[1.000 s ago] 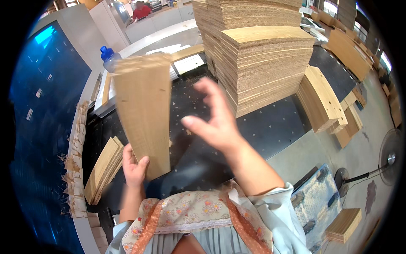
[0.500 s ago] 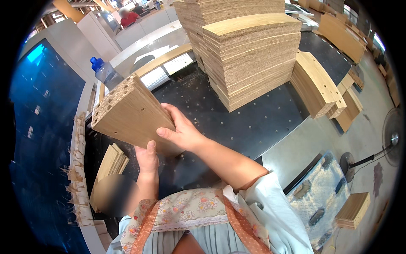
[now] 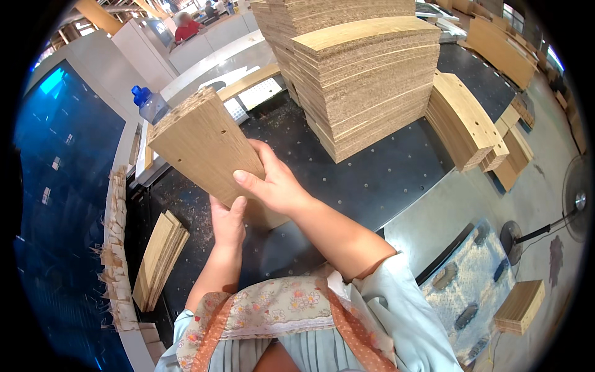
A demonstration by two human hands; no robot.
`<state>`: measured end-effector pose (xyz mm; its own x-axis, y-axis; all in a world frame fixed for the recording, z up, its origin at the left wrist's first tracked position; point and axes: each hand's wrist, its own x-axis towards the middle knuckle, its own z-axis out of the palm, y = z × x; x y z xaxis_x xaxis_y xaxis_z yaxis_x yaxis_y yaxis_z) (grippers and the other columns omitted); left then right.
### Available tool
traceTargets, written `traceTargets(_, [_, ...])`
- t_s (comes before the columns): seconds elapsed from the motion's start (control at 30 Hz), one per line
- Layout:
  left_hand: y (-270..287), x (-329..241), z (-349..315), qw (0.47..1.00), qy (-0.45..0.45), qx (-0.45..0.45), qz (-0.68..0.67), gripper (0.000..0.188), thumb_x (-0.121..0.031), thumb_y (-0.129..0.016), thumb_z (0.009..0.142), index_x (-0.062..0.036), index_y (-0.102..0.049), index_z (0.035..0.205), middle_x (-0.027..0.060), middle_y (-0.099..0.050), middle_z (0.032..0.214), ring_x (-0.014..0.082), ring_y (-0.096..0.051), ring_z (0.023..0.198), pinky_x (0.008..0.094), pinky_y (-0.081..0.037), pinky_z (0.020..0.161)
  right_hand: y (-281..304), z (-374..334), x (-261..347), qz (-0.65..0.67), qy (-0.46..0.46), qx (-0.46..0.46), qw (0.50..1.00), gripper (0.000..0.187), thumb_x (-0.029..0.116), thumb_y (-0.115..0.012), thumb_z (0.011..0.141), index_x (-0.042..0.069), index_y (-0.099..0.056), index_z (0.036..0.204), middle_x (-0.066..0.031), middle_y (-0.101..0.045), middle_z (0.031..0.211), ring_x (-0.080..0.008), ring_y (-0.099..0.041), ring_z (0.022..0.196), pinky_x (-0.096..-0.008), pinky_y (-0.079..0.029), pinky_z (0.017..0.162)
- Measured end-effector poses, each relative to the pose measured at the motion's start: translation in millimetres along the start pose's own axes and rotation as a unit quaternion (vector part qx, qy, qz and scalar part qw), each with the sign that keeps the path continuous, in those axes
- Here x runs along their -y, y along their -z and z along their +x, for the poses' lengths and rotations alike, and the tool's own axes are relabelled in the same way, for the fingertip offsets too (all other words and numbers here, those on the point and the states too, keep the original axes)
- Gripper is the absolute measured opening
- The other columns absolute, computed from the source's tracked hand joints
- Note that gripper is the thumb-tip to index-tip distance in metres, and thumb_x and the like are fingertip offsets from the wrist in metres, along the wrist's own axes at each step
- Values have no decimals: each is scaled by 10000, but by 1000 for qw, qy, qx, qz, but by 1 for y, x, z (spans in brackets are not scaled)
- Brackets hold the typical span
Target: The person organizes wood panels on a workstation by hand, picking up pieces from different stacks, aligning them together, and moving them to different areas of the workspace.
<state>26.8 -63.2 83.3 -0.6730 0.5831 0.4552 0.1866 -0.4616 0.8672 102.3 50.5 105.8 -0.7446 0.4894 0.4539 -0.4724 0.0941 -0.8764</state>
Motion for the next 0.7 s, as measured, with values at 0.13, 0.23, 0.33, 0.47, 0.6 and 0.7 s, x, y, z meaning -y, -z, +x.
traceTargets(0.13, [0,6,0,998,17,-31,55,627,-176,-728,734,-22,-384,1236,94,-486,1187,189,-485,1072,325,-396,924,-2,-1,-4,3,24,6,1000,625,343,-586,843,0,-320,1293,-194,-467,1216,-258,-446,1153,-364,-368,948])
traceTargets(0.23, [-8,-16,5,994,-22,-16,106,570,-182,-740,722,-13,-438,1174,86,-529,1134,186,-520,1020,317,-420,890,1,-4,3,-39,38,4,998,627,330,-590,837,-12,-322,1289,-218,-463,1218,-283,-449,1156,-368,-370,945])
traceTargets(0.33, [15,-61,33,950,8,65,306,584,-199,-775,681,-2,-478,1144,68,-568,1071,165,-535,987,311,-435,865,15,-8,24,-246,18,38,968,544,310,-616,801,-4,-442,1209,-240,-524,1127,-331,-497,1096,-382,-398,913])
traceTargets(0.47, [7,-131,66,689,-83,203,691,468,-190,-790,567,-51,-537,937,106,-594,895,255,-583,857,345,-456,740,23,-27,68,-330,-17,257,908,300,267,-644,767,64,-607,985,-136,-604,950,-302,-573,919,-354,-451,806])
traceTargets(0.6, [-8,-145,74,450,-169,354,802,247,-189,-695,643,-89,-559,822,57,-588,791,253,-590,789,367,-452,693,4,-23,70,-392,287,35,874,591,216,-726,659,30,-491,1168,-140,-539,1077,-325,-485,1043,-378,-398,890])
traceTargets(0.7, [-34,-136,71,300,-162,435,834,114,-175,-593,729,-116,-618,824,27,-619,817,198,-609,781,315,-447,676,-8,-19,2,-404,111,66,906,682,226,-733,673,26,-404,1236,-174,-521,1124,-344,-484,1064,-405,-391,901])
